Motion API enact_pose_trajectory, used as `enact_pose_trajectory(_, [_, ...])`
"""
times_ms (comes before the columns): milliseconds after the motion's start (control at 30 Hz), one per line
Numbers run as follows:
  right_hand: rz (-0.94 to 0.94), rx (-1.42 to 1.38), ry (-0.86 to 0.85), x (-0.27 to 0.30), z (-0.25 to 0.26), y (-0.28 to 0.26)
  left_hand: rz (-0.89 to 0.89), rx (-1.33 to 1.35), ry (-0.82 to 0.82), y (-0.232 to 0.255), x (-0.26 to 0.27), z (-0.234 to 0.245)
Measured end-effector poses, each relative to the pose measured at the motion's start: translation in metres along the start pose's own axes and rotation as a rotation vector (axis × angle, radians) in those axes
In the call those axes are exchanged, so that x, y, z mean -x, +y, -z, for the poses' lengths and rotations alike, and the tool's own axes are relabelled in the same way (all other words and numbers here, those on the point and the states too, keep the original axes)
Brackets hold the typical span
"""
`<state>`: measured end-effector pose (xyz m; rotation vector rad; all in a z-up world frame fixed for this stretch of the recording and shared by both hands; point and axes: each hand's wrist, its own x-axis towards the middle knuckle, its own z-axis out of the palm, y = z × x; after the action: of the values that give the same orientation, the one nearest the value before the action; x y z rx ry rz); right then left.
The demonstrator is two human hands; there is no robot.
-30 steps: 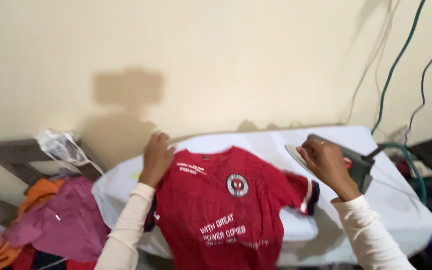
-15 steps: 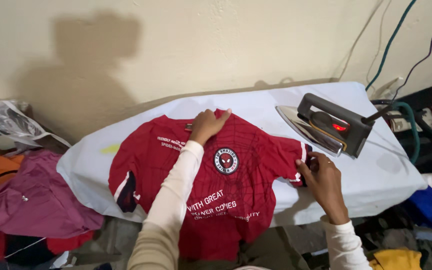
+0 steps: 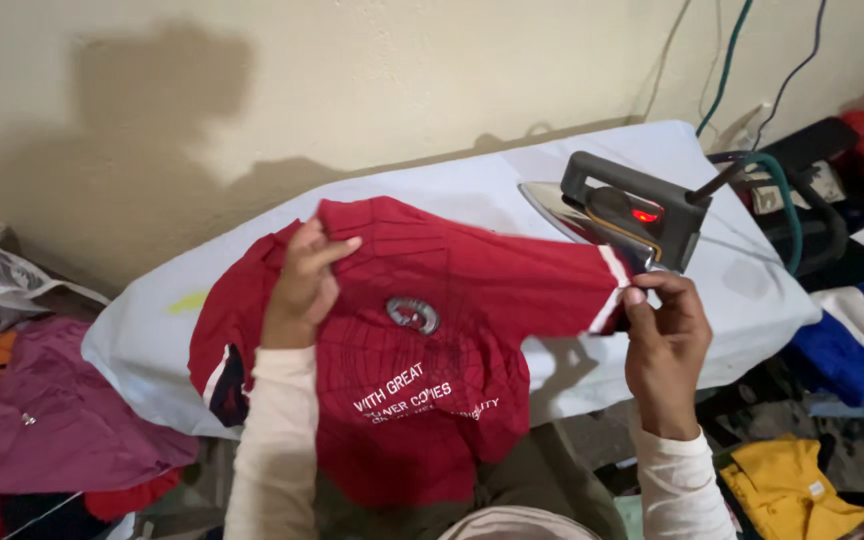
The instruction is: The person irons and folds shirts on an ironing board, moving the iron over the fabric and folding the sleeves and bodies of the shirts one at a time.
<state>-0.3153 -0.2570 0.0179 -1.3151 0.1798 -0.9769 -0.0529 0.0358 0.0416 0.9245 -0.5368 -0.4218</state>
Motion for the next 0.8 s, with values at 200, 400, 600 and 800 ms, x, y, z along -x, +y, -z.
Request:
enact_pose_trajectory(200, [0.438, 0.198, 0.002, -0.039, -0.014, -0.005, -0.237, -0.184, 0.015, 0.053, -0.005, -0.014])
enact_pose_trajectory(400, [-0.056, 0.27, -0.258, -0.067, -0.063, 0.067, -0.022, -1.226, 0.17, -0.043, -0.054, 0.076])
enact_pose_trajectory(600, [-0.526, 0.107, -0.469, -0.05, -0.056, 0.073, -0.054, -0.817, 0.168, -0.087, -0.043, 0.123])
enact_pose_trajectory(800, [-0.517, 0.033, -0.695, -0.067, -0.069, 0.074, -0.063, -0.744, 0.21, -0.067, -0.035, 0.099])
